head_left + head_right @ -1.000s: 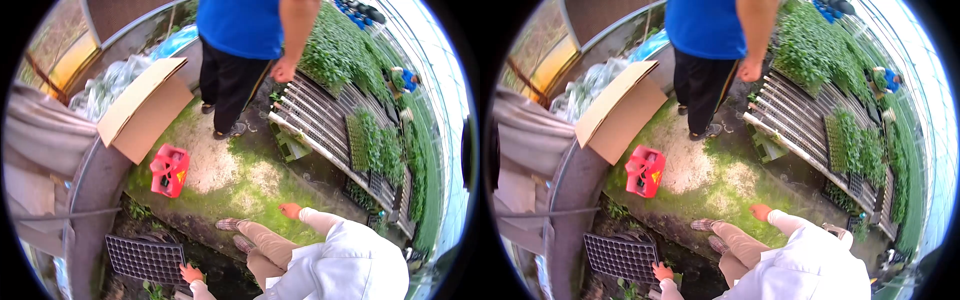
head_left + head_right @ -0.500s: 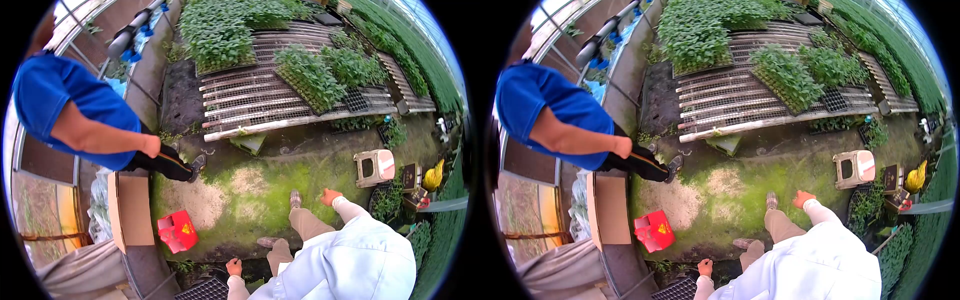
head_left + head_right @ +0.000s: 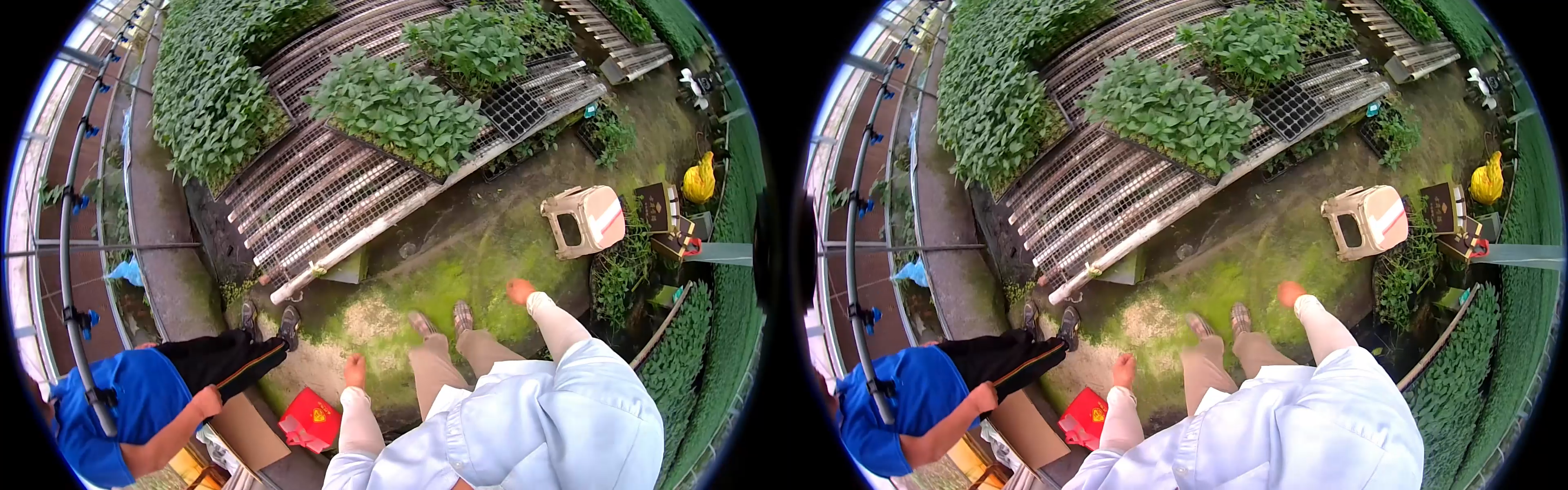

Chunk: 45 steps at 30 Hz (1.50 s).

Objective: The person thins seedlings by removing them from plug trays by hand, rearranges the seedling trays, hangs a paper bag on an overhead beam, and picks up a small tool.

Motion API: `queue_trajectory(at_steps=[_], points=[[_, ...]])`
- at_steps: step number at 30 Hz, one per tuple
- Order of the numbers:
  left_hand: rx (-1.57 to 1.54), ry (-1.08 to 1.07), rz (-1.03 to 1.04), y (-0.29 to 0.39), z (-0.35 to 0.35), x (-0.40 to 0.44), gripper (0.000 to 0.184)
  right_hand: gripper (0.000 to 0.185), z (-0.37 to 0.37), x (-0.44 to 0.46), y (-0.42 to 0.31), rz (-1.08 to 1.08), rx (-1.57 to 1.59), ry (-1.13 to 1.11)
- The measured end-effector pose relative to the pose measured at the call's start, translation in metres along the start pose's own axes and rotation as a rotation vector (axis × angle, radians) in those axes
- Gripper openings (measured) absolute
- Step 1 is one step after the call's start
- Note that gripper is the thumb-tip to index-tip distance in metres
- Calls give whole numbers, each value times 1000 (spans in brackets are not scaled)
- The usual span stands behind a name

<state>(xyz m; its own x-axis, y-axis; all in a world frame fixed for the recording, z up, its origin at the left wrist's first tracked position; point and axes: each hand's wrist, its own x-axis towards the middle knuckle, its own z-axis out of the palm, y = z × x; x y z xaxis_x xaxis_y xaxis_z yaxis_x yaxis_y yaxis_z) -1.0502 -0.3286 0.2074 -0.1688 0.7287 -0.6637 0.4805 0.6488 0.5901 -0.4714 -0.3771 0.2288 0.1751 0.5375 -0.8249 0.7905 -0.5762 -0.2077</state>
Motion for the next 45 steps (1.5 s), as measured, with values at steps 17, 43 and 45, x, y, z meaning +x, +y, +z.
queue_trajectory(at_steps=[17, 43, 45], points=[[-308, -329, -117, 447, 277, 401, 48, 38, -232, 326, -54, 158, 1448, 277], [-755, -74, 144, 613, 332, 555, 30, 34, -365, 435, -51, -297, 1529, 730], [-654, -14, -27, 612, 378, 476, 24, 37, -334, 425, 29, 68, 1185, 1197]])
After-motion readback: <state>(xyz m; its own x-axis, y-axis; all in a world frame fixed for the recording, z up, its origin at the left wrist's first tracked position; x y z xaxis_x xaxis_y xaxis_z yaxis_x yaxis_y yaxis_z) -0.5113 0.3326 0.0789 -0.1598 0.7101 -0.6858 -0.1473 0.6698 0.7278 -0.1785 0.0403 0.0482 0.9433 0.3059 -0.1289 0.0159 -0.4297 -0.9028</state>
